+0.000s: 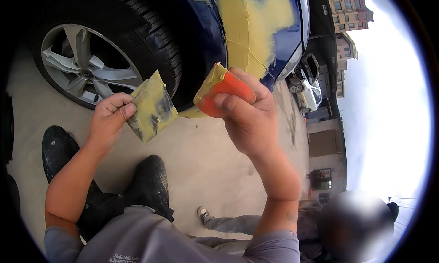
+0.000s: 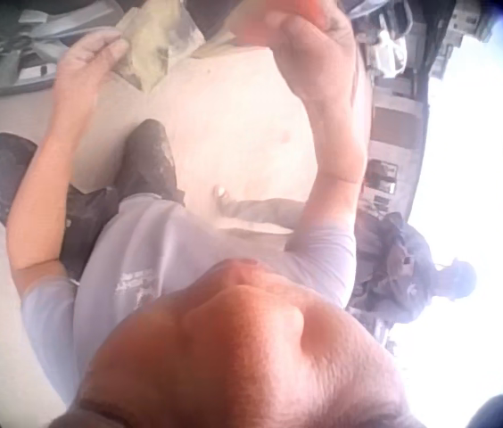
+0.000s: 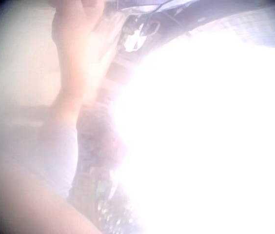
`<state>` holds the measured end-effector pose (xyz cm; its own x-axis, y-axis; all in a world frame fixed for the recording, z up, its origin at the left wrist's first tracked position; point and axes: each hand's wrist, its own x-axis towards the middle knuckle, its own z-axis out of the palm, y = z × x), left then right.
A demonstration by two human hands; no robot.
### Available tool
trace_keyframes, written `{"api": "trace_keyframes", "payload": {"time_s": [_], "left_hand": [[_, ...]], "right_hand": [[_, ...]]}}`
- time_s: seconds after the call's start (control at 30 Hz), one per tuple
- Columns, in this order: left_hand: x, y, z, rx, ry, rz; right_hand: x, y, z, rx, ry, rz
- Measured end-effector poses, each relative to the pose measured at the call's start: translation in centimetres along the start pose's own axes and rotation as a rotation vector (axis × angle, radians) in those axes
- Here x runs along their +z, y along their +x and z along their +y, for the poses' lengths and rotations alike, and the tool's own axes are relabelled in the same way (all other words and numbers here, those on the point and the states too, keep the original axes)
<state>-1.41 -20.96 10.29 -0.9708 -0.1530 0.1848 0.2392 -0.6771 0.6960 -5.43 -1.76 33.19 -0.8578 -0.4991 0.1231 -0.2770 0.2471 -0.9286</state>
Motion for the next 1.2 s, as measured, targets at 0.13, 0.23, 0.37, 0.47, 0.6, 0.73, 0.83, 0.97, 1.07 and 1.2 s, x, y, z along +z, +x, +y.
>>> {"api": "trace_keyframes", "payload": {"time_s": [0.13, 0.23, 0.37, 0.47, 0.6, 0.73, 0.83, 0.97, 1.07, 1.2], "left_hand": [[0.1, -0.3, -0.1, -0.014, -0.059, -0.012], [0.6, -0.4, 0.0, -0.045, -0.094, -0.005], [0.4, -0.3, -0.1, 0.007, -0.019, 0.070], [0.1, -0.3, -0.3, -0.019, 0.096, 0.062], [0.1, -0.3, -1.1, -0.028, 0.218, 0.107], [0.5, -0.2, -1.3, -0.047, 0.243, 0.094], [0.9, -0.1, -1.6, -0.066, 0.281, 0.052], [0.7, -0.2, -1.4, -0.037, 0.312, 0.091], [0.7, -0.1, -1.2, -0.030, 0.286, 0.081], [0.9, -0.3, -1.1, -0.026, 0.281, 0.093]], "right_hand": [[2.8, -1.4, 2.6, 0.094, 0.348, -0.038], [3.1, -2.3, 6.7, 0.185, 0.140, -0.142], [1.0, -1.1, 4.2, 0.187, -0.550, -0.151], [-2.7, 0.7, -2.0, -0.378, -0.886, 0.030], [-4.5, 8.2, -8.8, -1.314, -1.682, -0.012], [-2.1, 12.3, -11.7, -1.327, -1.841, -0.168], [-0.8, 12.3, -13.0, -1.212, -1.893, -0.270], [0.0, 12.2, -13.1, -1.329, -2.041, -0.340], [-1.5, 12.2, -12.1, -1.437, -1.927, -0.411], [-4.0, 9.9, -8.5, -1.202, -2.104, -0.243]]}}
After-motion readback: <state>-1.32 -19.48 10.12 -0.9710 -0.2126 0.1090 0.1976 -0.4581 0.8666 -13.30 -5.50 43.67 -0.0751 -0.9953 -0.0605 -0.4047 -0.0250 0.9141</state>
